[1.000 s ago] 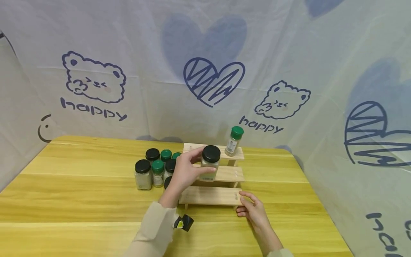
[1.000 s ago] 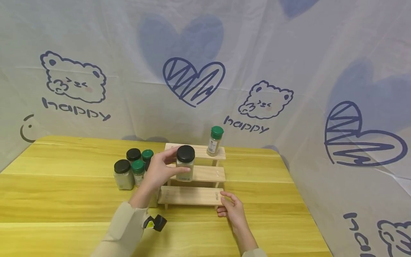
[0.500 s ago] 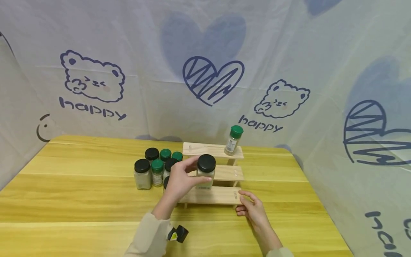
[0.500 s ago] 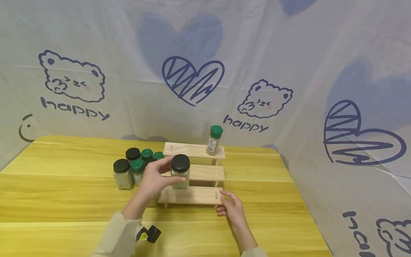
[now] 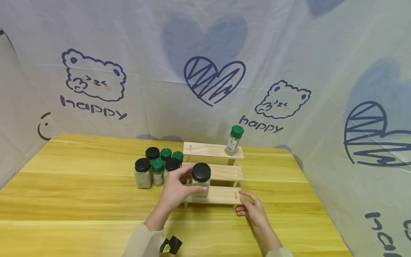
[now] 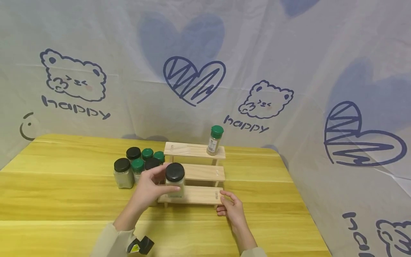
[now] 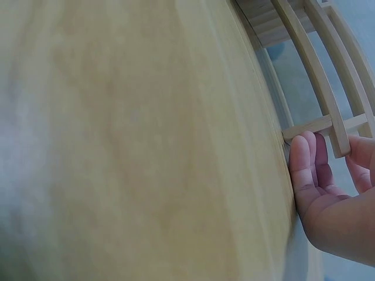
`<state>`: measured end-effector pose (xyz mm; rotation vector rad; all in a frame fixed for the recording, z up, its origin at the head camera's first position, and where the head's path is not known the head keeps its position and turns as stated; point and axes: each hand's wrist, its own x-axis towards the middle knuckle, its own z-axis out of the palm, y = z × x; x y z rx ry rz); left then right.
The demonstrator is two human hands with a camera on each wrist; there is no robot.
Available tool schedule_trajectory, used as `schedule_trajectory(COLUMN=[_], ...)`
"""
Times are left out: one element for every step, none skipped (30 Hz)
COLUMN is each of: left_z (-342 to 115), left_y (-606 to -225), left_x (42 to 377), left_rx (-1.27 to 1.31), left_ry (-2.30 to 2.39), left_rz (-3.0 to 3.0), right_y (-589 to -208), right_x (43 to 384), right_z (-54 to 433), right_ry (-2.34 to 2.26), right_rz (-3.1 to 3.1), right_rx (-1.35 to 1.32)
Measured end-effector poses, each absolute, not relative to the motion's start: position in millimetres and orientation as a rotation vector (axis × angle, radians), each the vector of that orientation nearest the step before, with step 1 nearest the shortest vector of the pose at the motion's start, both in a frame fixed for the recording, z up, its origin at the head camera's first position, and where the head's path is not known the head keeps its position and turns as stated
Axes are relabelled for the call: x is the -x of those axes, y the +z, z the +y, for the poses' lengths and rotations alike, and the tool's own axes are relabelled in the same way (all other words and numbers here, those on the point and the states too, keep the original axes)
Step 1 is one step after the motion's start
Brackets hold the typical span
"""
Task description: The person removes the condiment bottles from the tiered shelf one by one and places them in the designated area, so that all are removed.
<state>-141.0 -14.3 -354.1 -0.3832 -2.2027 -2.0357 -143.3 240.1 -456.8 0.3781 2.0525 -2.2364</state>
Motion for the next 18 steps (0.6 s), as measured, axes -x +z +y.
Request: schedule_trajectory(left_z=[-15.5, -16.7, -18.0, -19.0, -20.0, -21.0, -21.9, -22.8, -23.7, -24.5, -25.4, -26.3, -27.4, -28.6, -29.7, -31.0, -32.2, -33.4], left_y=[-355.0, -355.9, -357.0, -357.9, -358.8, -359.6, -360.5, -361.4, -362.4, -363.2, -364.2, -365.2, -366.0, -367.0, -367.9, -368.5, -368.9, -369.3], left_x=[140.6, 140.4, 140.1, 139.7, 139.2, 138.5, 137.9, 137.1, 136.4, 135.5, 134.6, 133.7, 132.8, 131.8, 130.7, 129.7, 128.6, 127.8], left_rx=[0.388, 0.392, 0.388, 0.391, 0.39, 0.384, 0.375, 0.371, 0.364, 0.362, 0.351, 0.342, 0.337, 0.332, 0.329, 0.322, 0.316, 0.312], left_ry=[-2.045, -2.053, -2.06, -2.07, -2.078, -2.082, -2.084, -2.086, -2.086, -2.087, -2.085, -2.083, -2.087, -2.092, -2.089, -2.094, -2.093, -2.095], left_rz=[-2.2, -2.197, -2.199, -2.194, -2.195, -2.196, -2.198, -2.2, -2.205, -2.206, -2.212, -2.216, -2.218, -2.22, -2.22, -2.218, -2.22, -2.219], right_y=[-456.7, -456.4, -456.1, -455.9, -455.9, -455.7, -455.6, -455.6, -455.8, -455.9, -456.0, -456.0, -456.1, -456.2, -456.3, -456.3, -456.4, -456.5], right_x=[143.5, 143.6, 143.8, 143.7, 143.8, 143.7, 143.7, 143.7, 143.9, 144.0, 144.0, 143.9, 143.8, 143.8, 143.7, 143.7, 143.7, 143.8], right_z=[239.9, 239.7, 239.4, 239.3, 239.3, 239.2, 239.2, 239.2, 239.3, 239.3, 239.4, 239.6, 239.7, 239.9, 240.1, 240.2, 240.3, 240.5], right_ry=[-2.235, -2.235, -2.235, -2.236, -2.237, -2.234, -2.236, -2.236, -2.236, -2.238, -2.236, -2.236, -2.236, -2.236, -2.235, -2.235, -2.234, -2.237], right_rz=[2.058, 2.063, 2.068, 2.07, 2.072, 2.078, 2.076, 2.075, 2.072, 2.068, 2.068, 2.064, 2.06, 2.056, 2.054, 2.053, 2.053, 2.049], right_rx=[-0.38, -0.384, -0.388, -0.392, -0.396, -0.396, -0.398, -0.399, -0.4, -0.4, -0.4, -0.4, -0.399, -0.4, -0.399, -0.397, -0.396, -0.395])
